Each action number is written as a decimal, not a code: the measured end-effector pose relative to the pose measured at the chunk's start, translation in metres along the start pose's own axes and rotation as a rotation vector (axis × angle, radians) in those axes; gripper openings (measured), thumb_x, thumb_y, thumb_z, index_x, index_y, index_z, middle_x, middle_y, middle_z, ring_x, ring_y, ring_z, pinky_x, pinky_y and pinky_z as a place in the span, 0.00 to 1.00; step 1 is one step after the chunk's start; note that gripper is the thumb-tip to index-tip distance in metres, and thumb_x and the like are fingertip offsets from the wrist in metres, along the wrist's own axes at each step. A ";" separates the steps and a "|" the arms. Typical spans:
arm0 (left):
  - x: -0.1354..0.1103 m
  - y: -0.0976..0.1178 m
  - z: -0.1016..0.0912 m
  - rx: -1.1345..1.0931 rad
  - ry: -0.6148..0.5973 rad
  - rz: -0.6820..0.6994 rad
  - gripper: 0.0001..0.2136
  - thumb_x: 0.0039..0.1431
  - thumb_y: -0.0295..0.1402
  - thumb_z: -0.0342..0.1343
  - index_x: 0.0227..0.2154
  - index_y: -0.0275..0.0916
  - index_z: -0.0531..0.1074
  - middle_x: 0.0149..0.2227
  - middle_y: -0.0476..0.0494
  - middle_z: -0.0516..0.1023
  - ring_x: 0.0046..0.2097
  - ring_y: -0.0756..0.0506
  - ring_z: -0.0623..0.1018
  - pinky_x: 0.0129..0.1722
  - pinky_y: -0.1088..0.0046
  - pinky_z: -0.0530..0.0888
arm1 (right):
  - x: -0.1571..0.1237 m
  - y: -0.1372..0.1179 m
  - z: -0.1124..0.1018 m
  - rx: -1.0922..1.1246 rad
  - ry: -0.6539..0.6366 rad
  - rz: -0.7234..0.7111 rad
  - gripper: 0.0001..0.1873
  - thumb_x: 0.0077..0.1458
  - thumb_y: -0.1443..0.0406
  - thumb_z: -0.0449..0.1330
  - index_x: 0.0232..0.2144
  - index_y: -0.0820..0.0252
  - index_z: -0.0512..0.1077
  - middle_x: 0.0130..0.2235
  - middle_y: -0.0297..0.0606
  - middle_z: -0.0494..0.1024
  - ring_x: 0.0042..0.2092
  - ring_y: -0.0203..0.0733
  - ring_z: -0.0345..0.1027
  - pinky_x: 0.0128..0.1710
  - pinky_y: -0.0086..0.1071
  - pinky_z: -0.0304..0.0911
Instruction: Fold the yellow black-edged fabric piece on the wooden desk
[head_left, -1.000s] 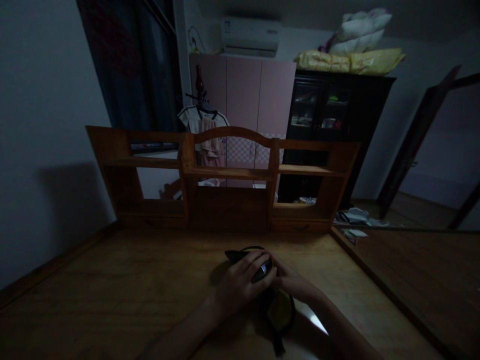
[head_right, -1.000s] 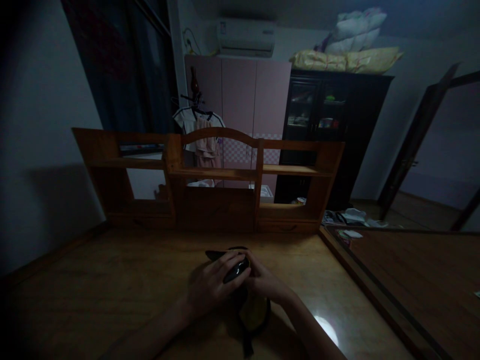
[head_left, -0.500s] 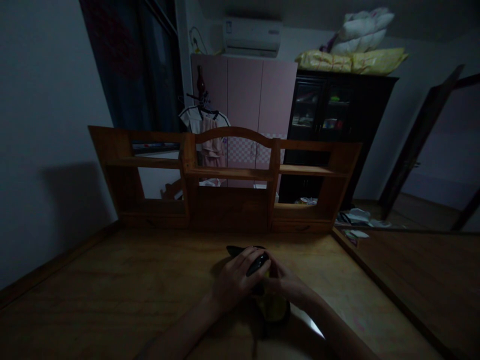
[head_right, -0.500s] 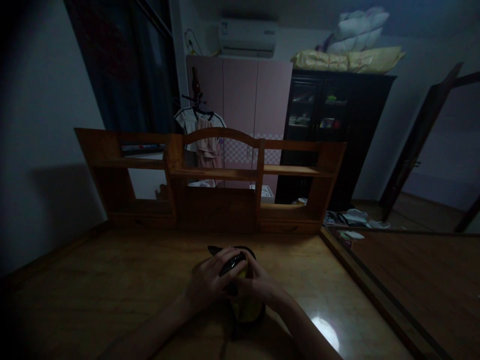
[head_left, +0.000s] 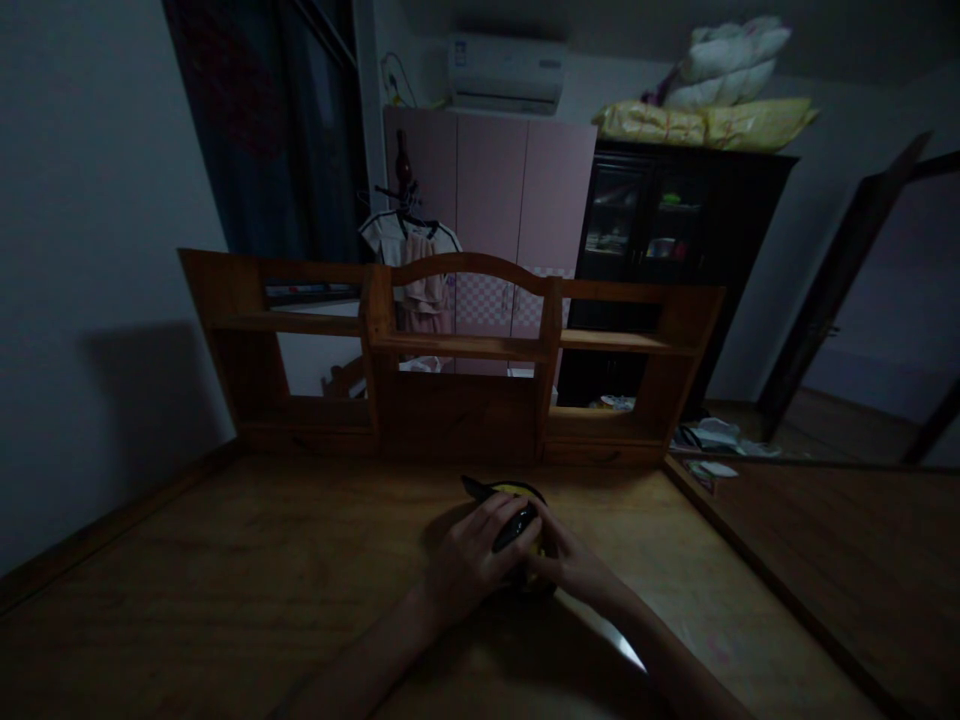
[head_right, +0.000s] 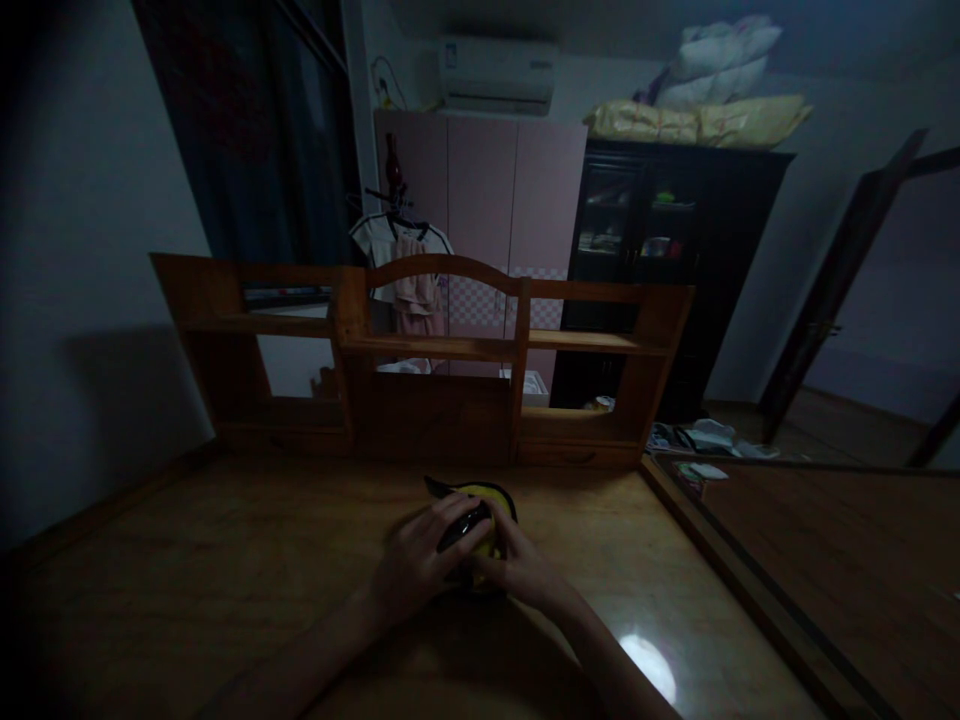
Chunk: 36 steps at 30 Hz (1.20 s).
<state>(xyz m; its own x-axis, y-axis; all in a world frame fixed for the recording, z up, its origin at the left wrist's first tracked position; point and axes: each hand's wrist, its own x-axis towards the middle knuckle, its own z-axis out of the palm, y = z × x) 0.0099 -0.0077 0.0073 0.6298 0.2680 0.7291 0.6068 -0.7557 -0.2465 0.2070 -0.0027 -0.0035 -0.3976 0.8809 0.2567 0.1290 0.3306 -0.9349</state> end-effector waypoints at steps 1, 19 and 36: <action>-0.001 0.000 0.000 0.003 0.004 0.002 0.21 0.64 0.32 0.53 0.60 0.41 0.62 0.59 0.35 0.63 0.62 0.37 0.63 0.58 0.58 0.69 | 0.000 -0.001 0.001 -0.012 0.003 -0.026 0.36 0.53 0.59 0.65 0.62 0.52 0.58 0.63 0.42 0.63 0.63 0.49 0.57 0.63 0.46 0.54; -0.003 0.006 0.007 -0.123 -0.125 -0.118 0.36 0.53 0.40 0.66 0.62 0.40 0.58 0.61 0.35 0.61 0.62 0.36 0.63 0.59 0.57 0.68 | 0.003 0.001 0.001 -0.108 0.014 -0.133 0.24 0.61 0.64 0.56 0.60 0.55 0.62 0.57 0.41 0.71 0.58 0.48 0.64 0.60 0.45 0.58; -0.005 0.006 0.007 -0.129 -0.092 -0.055 0.33 0.57 0.43 0.61 0.62 0.40 0.57 0.60 0.33 0.61 0.62 0.35 0.62 0.60 0.54 0.66 | 0.000 0.006 0.000 -0.455 0.163 -0.181 0.13 0.60 0.68 0.52 0.45 0.61 0.70 0.40 0.42 0.80 0.38 0.44 0.75 0.38 0.33 0.68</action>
<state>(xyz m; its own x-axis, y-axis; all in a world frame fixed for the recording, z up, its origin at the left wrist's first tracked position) 0.0142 -0.0093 -0.0022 0.6427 0.3601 0.6761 0.5781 -0.8072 -0.1196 0.2080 -0.0009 -0.0092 -0.3082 0.8255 0.4727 0.4676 0.5642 -0.6804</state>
